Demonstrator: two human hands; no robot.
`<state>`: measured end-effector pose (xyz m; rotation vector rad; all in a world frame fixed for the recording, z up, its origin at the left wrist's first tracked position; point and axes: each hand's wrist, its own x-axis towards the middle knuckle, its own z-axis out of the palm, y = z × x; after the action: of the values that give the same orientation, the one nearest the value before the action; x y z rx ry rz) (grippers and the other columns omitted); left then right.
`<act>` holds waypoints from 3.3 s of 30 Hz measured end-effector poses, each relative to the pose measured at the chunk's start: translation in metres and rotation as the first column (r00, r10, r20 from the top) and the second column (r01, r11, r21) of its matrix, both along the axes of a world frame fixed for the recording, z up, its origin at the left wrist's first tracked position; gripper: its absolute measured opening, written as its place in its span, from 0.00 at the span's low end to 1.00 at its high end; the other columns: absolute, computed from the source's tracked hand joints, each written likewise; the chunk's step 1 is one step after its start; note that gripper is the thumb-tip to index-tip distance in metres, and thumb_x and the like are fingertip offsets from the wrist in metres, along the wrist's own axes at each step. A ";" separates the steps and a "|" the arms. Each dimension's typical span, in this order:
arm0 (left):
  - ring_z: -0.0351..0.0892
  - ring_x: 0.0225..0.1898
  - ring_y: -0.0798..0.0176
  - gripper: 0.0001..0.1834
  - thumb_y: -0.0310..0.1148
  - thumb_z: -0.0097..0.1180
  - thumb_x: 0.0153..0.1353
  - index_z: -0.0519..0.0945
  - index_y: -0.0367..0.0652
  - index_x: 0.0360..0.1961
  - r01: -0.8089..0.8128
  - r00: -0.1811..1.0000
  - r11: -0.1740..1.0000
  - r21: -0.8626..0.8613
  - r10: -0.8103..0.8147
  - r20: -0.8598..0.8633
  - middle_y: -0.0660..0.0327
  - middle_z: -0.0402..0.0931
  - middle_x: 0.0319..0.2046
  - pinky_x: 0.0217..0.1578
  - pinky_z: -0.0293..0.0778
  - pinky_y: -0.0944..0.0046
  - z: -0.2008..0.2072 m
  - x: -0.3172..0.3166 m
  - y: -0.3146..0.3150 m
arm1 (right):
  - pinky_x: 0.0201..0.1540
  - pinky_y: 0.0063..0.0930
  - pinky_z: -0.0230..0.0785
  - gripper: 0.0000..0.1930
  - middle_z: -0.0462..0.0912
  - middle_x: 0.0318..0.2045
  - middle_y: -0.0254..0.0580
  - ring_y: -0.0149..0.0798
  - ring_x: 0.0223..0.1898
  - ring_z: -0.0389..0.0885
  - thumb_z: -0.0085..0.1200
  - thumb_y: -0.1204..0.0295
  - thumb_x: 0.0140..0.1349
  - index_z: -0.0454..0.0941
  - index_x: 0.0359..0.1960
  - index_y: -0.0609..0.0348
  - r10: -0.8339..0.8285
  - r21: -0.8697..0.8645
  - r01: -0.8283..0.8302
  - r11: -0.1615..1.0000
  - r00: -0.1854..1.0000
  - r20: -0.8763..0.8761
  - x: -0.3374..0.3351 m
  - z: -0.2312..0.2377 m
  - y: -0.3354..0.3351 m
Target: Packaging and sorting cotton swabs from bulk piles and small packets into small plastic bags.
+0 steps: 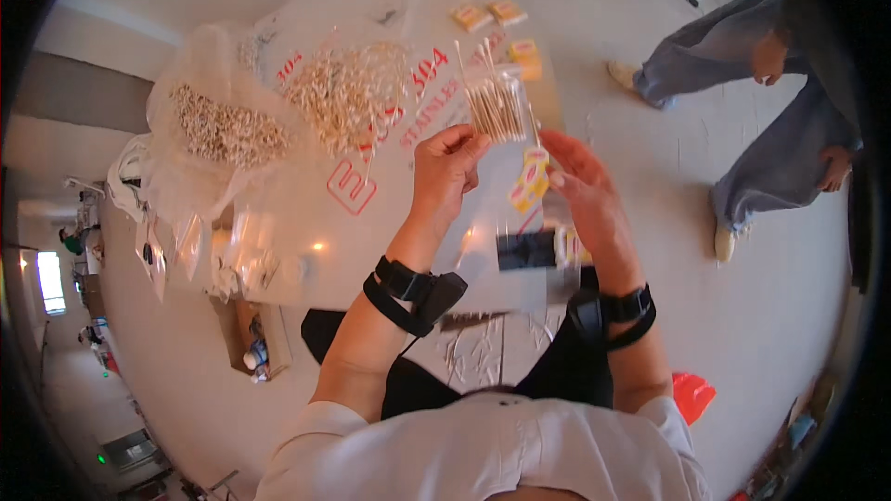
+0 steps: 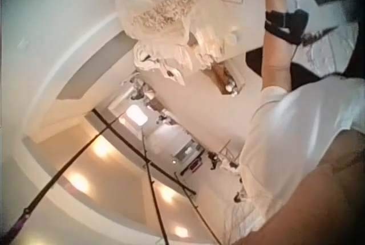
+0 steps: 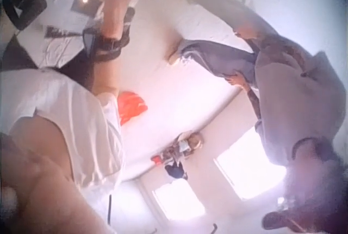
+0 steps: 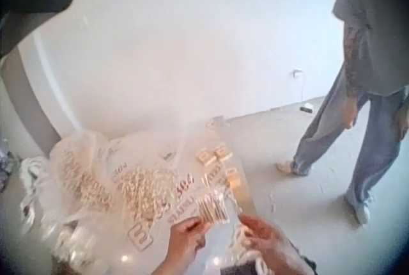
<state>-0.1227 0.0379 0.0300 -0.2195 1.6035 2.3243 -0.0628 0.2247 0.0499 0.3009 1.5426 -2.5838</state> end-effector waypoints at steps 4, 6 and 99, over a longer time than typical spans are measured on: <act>0.54 0.12 0.80 0.10 0.28 0.62 0.54 0.79 0.34 0.35 -0.011 1.000 1.000 -0.005 0.011 -0.009 0.71 0.66 0.15 0.11 0.48 0.75 0.011 0.085 -0.010 | 0.54 0.26 0.62 0.30 0.75 0.48 0.39 0.31 0.50 0.72 0.61 0.72 0.50 0.66 0.56 0.65 0.160 0.057 -0.153 0.987 0.977 -0.142 0.029 0.014 -0.020; 0.55 0.12 0.80 0.10 0.28 0.62 0.54 0.80 0.35 0.37 0.037 0.999 0.997 -0.066 -0.038 -0.014 0.71 0.67 0.16 0.12 0.48 0.76 0.013 0.118 -0.014 | 0.53 0.26 0.64 0.32 0.75 0.48 0.38 0.31 0.49 0.73 0.63 0.72 0.49 0.66 0.57 0.65 0.233 -0.013 -0.239 0.971 0.959 -0.163 0.049 0.018 -0.029; 0.74 0.24 0.62 0.07 0.15 0.52 0.45 0.74 0.37 0.26 -0.285 0.780 0.461 -0.840 -0.398 -0.483 0.58 0.71 0.25 0.24 0.70 0.67 -0.037 0.155 -0.091 | 0.26 0.20 0.72 0.09 0.82 0.28 0.40 0.32 0.30 0.81 0.55 0.76 0.55 0.77 0.39 0.61 0.499 -0.117 -0.487 0.866 0.858 0.120 0.139 -0.069 -0.055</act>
<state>0.0324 -0.0530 -0.0068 0.4850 3.0164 1.2184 0.0763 0.1692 -0.0190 0.0667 1.2548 -2.1592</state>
